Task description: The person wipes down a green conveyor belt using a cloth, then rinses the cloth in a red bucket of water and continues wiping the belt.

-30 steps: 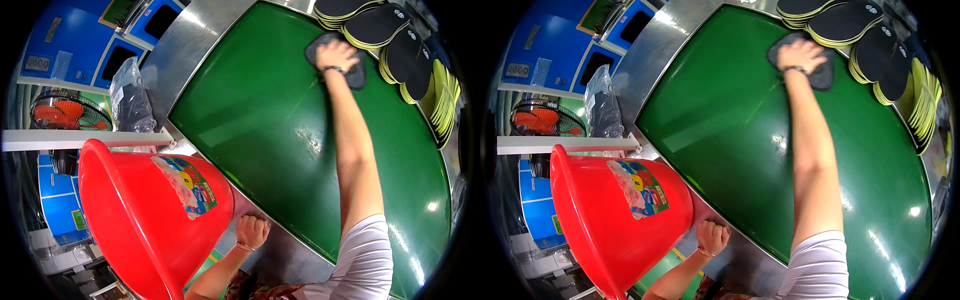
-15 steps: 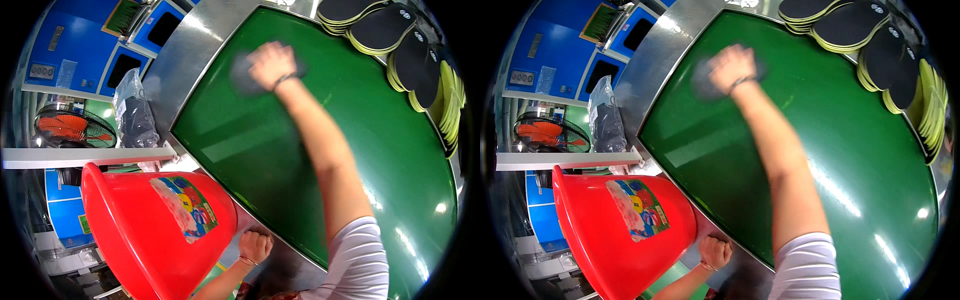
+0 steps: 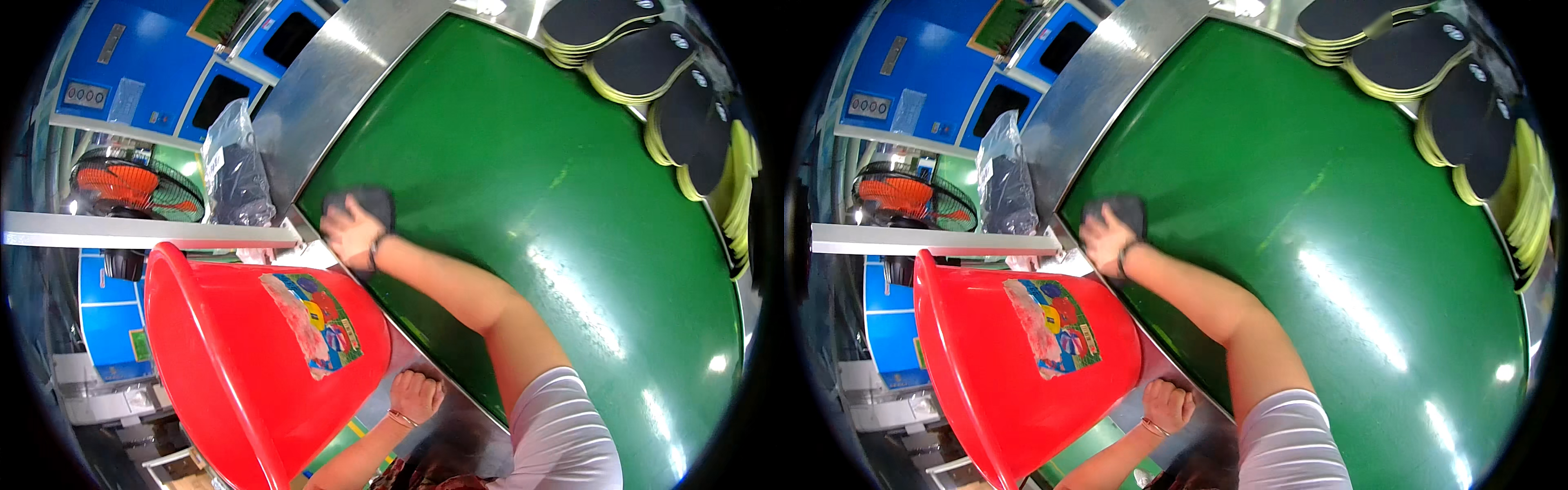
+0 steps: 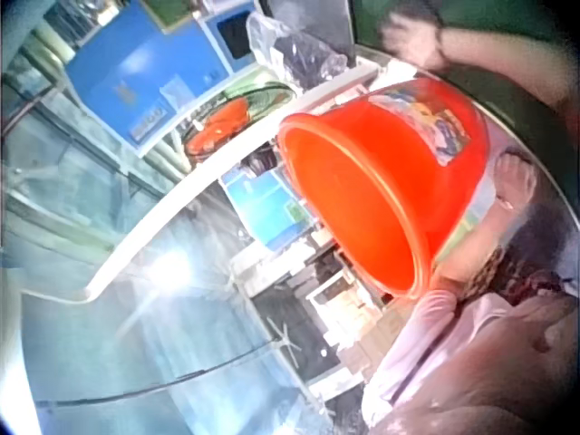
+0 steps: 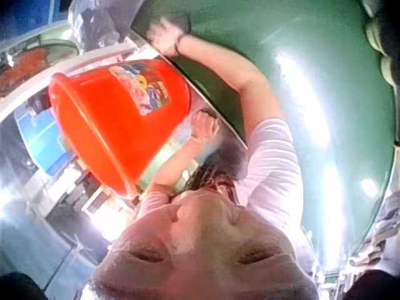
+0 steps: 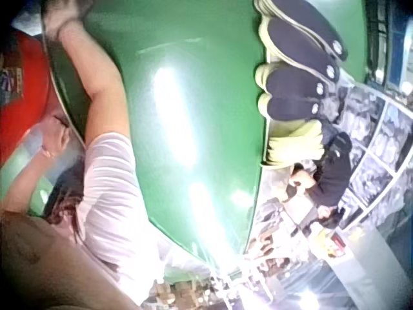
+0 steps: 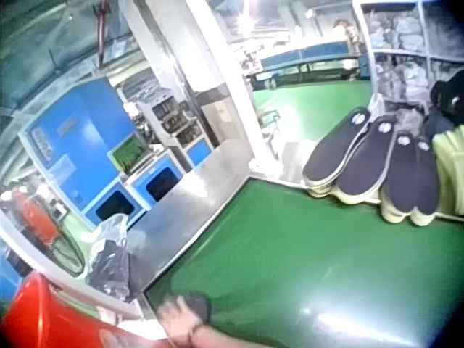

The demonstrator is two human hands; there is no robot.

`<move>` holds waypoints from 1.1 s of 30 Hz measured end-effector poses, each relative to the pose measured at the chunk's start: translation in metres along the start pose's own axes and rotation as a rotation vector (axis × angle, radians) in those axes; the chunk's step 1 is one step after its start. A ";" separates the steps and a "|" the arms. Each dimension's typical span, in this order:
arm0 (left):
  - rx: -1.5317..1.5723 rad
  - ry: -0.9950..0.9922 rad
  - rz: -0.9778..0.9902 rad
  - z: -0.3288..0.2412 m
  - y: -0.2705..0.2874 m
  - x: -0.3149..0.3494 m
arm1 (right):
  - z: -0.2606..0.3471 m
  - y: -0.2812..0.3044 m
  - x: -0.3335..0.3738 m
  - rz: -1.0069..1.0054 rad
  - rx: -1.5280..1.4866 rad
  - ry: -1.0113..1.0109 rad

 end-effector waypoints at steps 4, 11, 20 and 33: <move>-0.029 0.020 -0.030 0.003 0.000 0.011 | -0.046 0.078 0.091 0.023 -0.133 -0.311; -0.080 -0.060 -0.075 -0.003 -0.004 0.004 | 0.034 0.162 0.293 0.003 0.275 -0.845; -0.116 -0.076 -0.160 -0.005 -0.011 0.006 | 0.250 0.256 0.354 -0.590 -0.171 -1.357; -0.137 -0.118 -0.168 0.005 -0.020 0.006 | 0.301 0.176 0.307 -0.122 0.144 -1.408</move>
Point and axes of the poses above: each hand's wrist, its own x-axis away from the middle knuckle, its own y-axis out of the back of the hand, z = x × y, the point moved 4 cm from there along -x, towards the middle knuckle, and after that the axes turned 9 degrees about y, right-handed, at the moved point
